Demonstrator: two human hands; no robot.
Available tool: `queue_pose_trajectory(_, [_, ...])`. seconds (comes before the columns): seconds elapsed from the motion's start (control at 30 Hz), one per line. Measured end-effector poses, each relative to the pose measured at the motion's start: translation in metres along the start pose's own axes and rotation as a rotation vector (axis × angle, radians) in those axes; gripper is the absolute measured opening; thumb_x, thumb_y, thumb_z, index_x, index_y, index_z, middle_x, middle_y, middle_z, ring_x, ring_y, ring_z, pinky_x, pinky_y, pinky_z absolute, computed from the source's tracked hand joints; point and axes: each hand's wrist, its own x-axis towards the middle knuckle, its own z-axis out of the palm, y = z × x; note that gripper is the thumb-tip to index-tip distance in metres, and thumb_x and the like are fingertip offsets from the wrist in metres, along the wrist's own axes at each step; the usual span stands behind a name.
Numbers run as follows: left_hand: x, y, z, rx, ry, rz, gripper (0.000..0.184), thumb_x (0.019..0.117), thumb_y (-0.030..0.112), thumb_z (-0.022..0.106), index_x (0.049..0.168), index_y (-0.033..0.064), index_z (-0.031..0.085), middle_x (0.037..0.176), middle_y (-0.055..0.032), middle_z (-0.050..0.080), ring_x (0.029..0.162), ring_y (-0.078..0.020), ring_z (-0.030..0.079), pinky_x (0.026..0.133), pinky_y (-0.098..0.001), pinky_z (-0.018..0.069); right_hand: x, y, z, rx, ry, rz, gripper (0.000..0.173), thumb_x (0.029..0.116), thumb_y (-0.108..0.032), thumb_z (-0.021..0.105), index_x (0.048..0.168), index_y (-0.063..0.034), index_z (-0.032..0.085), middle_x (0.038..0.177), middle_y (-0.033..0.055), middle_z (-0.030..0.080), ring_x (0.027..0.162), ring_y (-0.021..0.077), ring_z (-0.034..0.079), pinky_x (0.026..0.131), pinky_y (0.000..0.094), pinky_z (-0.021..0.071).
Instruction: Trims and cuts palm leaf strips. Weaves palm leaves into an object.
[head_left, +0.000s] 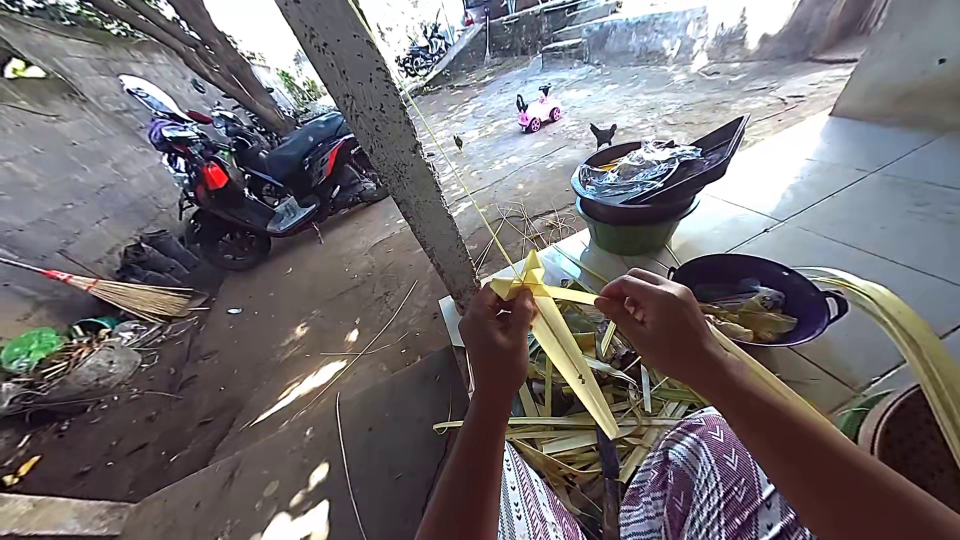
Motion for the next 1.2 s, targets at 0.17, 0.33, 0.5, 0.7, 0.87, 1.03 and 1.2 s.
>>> queue_pose_trajectory(0.17, [-0.009, -0.009, 0.007, 0.061, 0.079, 0.1, 0.011, 0.0939, 0.006, 0.061, 0.101, -0.0003, 0.065, 0.083, 0.0012, 0.068, 0.07, 0.0001, 0.066, 0.067, -0.0188, 0.0576, -0.003, -0.013, 0.009, 0.272, -0.096, 0.316, 0.017, 0.1025, -0.016, 0.061, 0.096, -0.005, 0.071, 0.085, 0.0038, 0.065, 0.075, 0.0131, 0.063, 0.071, 0.0353, 0.0532])
queue_pose_trajectory(0.33, [-0.016, -0.013, 0.011, 0.068, 0.106, 0.159, 0.016, 0.0946, 0.004, 0.062, 0.107, -0.0045, 0.064, 0.088, -0.0031, 0.07, 0.074, -0.001, 0.068, 0.07, -0.0191, 0.0586, -0.002, -0.023, 0.023, 1.087, -0.166, 0.707, 0.021, 0.1057, -0.006, 0.051, 0.094, -0.0006, 0.067, 0.076, 0.0036, 0.069, 0.063, 0.0046, 0.06, 0.056, 0.0164, 0.0463])
queue_pose_trajectory(0.5, [-0.021, -0.016, 0.016, -0.035, 0.1, 0.142, 0.014, 0.0939, 0.0, 0.062, 0.107, -0.0038, 0.064, 0.087, 0.0002, 0.072, 0.076, -0.0009, 0.07, 0.071, -0.0202, 0.0603, -0.002, -0.039, 0.029, 1.498, -0.124, 0.93, 0.024, 0.1082, -0.006, 0.044, 0.095, 0.0002, 0.062, 0.073, 0.0046, 0.064, 0.055, 0.0045, 0.058, 0.052, 0.0153, 0.05])
queue_pose_trajectory(0.7, [-0.025, -0.026, 0.016, -0.047, 0.108, 0.187, 0.018, 0.0914, 0.002, 0.067, 0.107, -0.0062, 0.066, 0.087, 0.0006, 0.072, 0.077, 0.0013, 0.069, 0.072, -0.0194, 0.0594, -0.004, -0.059, 0.027, 1.71, -0.014, 1.058, 0.024, 0.1094, -0.011, 0.043, 0.095, -0.0015, 0.06, 0.068, 0.0048, 0.064, 0.055, 0.0065, 0.063, 0.053, 0.0165, 0.0547])
queue_pose_trajectory(0.87, [-0.03, -0.021, 0.019, -0.147, 0.123, 0.132, 0.016, 0.0905, -0.001, 0.067, 0.106, -0.001, 0.067, 0.087, 0.0057, 0.073, 0.079, 0.0016, 0.069, 0.072, -0.0192, 0.0599, -0.008, -0.063, 0.03, 1.77, 0.095, 1.038, 0.021, 0.1088, -0.007, 0.042, 0.096, -0.0023, 0.058, 0.072, 0.0062, 0.066, 0.06, 0.0091, 0.067, 0.06, 0.0189, 0.0578])
queue_pose_trajectory(1.03, [-0.031, -0.02, 0.02, -0.132, 0.117, 0.133, 0.013, 0.0904, -0.001, 0.066, 0.103, -0.0008, 0.067, 0.085, 0.0069, 0.072, 0.078, 0.0038, 0.068, 0.072, -0.0171, 0.0582, -0.014, -0.064, 0.033, 1.822, 0.122, 0.958, 0.021, 0.1078, -0.002, 0.04, 0.098, -0.0022, 0.058, 0.077, 0.0079, 0.069, 0.065, 0.0106, 0.069, 0.065, 0.0205, 0.0591])
queue_pose_trajectory(1.2, [-0.033, -0.021, 0.018, -0.126, 0.117, 0.135, 0.013, 0.0894, 0.0, 0.068, 0.103, -0.0009, 0.068, 0.086, 0.0062, 0.073, 0.079, 0.0033, 0.069, 0.073, -0.0178, 0.0587, -0.016, -0.06, 0.037, 1.574, 0.116, 0.842, 0.015, 0.1039, 0.005, 0.047, 0.096, 0.0004, 0.059, 0.076, 0.0095, 0.071, 0.063, 0.0116, 0.07, 0.063, 0.0215, 0.059])
